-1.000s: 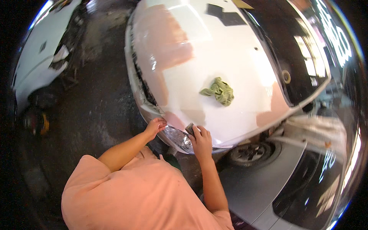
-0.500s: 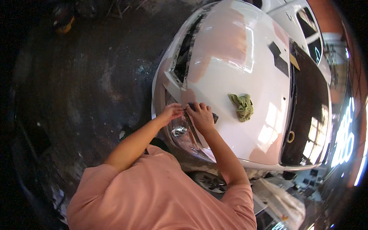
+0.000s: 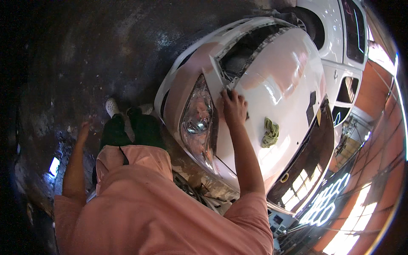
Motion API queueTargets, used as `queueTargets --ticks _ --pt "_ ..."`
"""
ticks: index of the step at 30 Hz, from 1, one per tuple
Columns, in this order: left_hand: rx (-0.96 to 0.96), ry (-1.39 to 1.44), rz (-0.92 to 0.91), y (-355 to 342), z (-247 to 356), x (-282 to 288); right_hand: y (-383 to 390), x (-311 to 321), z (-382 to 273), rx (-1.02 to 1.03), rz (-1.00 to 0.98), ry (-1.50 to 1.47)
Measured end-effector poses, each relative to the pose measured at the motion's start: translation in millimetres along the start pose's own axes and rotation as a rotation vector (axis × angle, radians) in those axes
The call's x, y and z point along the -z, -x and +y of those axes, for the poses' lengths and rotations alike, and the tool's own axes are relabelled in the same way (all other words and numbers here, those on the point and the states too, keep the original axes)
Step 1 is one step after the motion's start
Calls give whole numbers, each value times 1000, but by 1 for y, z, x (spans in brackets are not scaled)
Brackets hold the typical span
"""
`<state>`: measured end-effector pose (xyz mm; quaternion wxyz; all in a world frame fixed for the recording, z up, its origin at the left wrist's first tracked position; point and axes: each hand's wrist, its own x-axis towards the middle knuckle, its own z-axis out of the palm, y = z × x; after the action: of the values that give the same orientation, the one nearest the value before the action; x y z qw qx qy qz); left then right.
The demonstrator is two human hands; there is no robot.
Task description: The person sands the hood of a white car using a sanding block, periodically wiping the surface with a wet sponge and rinsing the sponge in a bucket of water.
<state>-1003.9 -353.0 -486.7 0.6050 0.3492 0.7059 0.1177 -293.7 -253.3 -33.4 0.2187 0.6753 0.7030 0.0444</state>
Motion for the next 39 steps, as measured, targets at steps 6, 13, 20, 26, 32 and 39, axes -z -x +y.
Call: queueTargets --ticks 6,13,20,26,32,39 --pt "138 -149 179 76 -87 63 54 -4 0 119 -124 74" --pt "91 93 157 108 -125 45 13 -31 -7 130 5 139" --pt "154 121 80 128 -101 -32 -46 0 -9 71 -90 55" --pt "269 221 174 166 -91 -50 5 -16 -6 206 -109 116" --pt "276 201 168 183 -93 -46 -44 -19 -23 111 12 80" --pt "271 437 156 174 -103 -58 -44 -18 -10 222 -70 132"
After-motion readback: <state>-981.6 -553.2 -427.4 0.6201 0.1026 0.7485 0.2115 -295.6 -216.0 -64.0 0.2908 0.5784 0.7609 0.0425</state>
